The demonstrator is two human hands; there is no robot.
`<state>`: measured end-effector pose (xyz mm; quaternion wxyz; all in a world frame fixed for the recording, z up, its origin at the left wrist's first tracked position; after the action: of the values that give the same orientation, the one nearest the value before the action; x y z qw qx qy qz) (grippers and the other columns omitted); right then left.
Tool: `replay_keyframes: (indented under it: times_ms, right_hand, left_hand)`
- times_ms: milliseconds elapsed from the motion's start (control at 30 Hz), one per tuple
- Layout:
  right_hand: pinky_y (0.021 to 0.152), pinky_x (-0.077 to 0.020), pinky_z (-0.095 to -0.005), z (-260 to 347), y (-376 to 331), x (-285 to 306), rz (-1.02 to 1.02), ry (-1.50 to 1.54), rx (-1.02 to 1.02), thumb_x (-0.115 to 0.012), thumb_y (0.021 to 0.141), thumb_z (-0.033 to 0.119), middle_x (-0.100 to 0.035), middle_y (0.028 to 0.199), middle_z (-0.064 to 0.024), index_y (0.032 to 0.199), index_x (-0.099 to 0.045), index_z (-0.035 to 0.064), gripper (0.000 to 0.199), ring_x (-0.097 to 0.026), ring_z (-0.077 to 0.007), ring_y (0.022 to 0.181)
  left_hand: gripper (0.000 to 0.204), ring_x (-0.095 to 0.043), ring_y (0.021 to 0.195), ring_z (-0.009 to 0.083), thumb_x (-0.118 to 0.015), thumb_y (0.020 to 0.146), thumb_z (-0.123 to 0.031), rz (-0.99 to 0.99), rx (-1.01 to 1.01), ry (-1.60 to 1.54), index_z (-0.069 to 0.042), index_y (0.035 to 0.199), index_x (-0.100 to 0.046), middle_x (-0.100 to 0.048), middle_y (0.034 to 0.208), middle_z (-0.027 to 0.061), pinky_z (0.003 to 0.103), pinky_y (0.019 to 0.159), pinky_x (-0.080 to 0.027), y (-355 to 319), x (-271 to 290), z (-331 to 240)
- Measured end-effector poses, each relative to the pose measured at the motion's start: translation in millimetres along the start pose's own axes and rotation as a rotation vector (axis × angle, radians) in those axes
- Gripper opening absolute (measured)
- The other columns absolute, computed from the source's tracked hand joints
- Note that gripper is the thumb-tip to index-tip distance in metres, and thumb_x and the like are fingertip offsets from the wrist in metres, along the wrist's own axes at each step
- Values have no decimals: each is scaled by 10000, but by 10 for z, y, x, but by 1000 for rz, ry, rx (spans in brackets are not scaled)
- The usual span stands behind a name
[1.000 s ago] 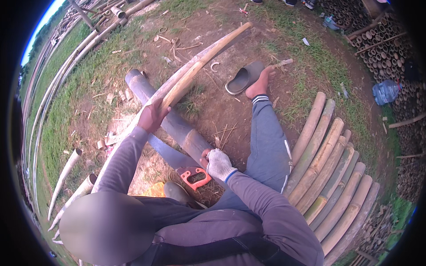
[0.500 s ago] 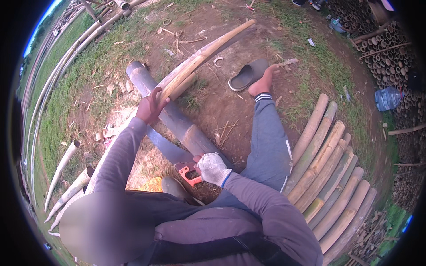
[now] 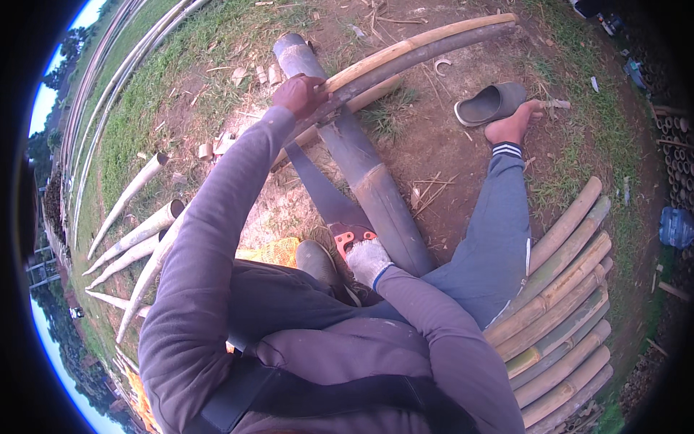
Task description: The person sits on the ground and uses a hand saw to cut bamboo poles. They position the bamboo between their legs, saw through it, and then wrap a cloth around their right hand before continuing to saw another piece.
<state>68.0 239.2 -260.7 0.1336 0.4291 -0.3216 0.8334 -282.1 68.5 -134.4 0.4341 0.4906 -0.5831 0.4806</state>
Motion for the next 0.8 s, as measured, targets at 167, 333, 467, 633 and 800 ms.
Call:
replay_keyframes:
  times_ms: [167, 333, 467, 633, 800]
  right_hand:
    - [781, -590, -494, 225, -561, 726, -113, 224, 49, -784, 784, 274, -760, 884, -178, 940, -786, 72, 255, -762, -341, 852]
    - [615, -512, -480, -31, -1538, 1282, -455, 518, 152, -836, 779, 306, -595, 654, -111, 815, -703, 76, 268, -647, -350, 625]
    - [537, -470, -441, -157, -2103, 1705, -616, 554, 204, -853, 827, 352, -545, 644, -78, 918, -729, 67, 324, -585, -310, 537]
    - [534, -439, -455, -74, -1718, 1800, -704, 662, 242, -767, 944, 511, -501, 641, -91, 953, -711, 28, 486, -545, -318, 525]
    - [779, -579, -458, 166, -755, 1663, -838, 880, 216, -709, 1004, 389, -697, 1004, -228, 1280, -636, -21, 500, -702, -415, 823]
  left_hand:
    - [502, -736, 1161, 349, -798, 912, -521, 189, -41, 178, -209, 1305, -776, -765, 1270, 131, 462, 1007, -580, 201, 64, -41]
    - [464, -749, 1169, 323, -808, 918, -525, 218, -112, 387, -194, 1241, -781, -781, 1245, 111, 467, 992, -593, 306, 46, -93]
    - [444, -765, 1134, 310, -764, 983, -484, 250, -216, 522, -142, 1266, -747, -793, 1185, 119, 469, 966, -600, 411, -3, -164]
    - [479, -804, 900, 299, -728, 1018, -460, 525, -67, 301, -68, 1278, -639, -798, 952, 142, 447, 841, -627, 315, -4, -249]
    - [500, -785, 720, 299, -692, 1039, -454, 514, -73, 277, -56, 1297, -535, -764, 804, 149, 431, 710, -628, 291, -42, -157]
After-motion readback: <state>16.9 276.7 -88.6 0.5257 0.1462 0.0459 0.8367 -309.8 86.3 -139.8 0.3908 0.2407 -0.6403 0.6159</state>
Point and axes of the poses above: each hand's wrist, its own y-axis towards the middle knuckle, its own x-axis out of the back of the hand, z = x × y, the point moved 7 cm from there along y, towards the middle knuckle
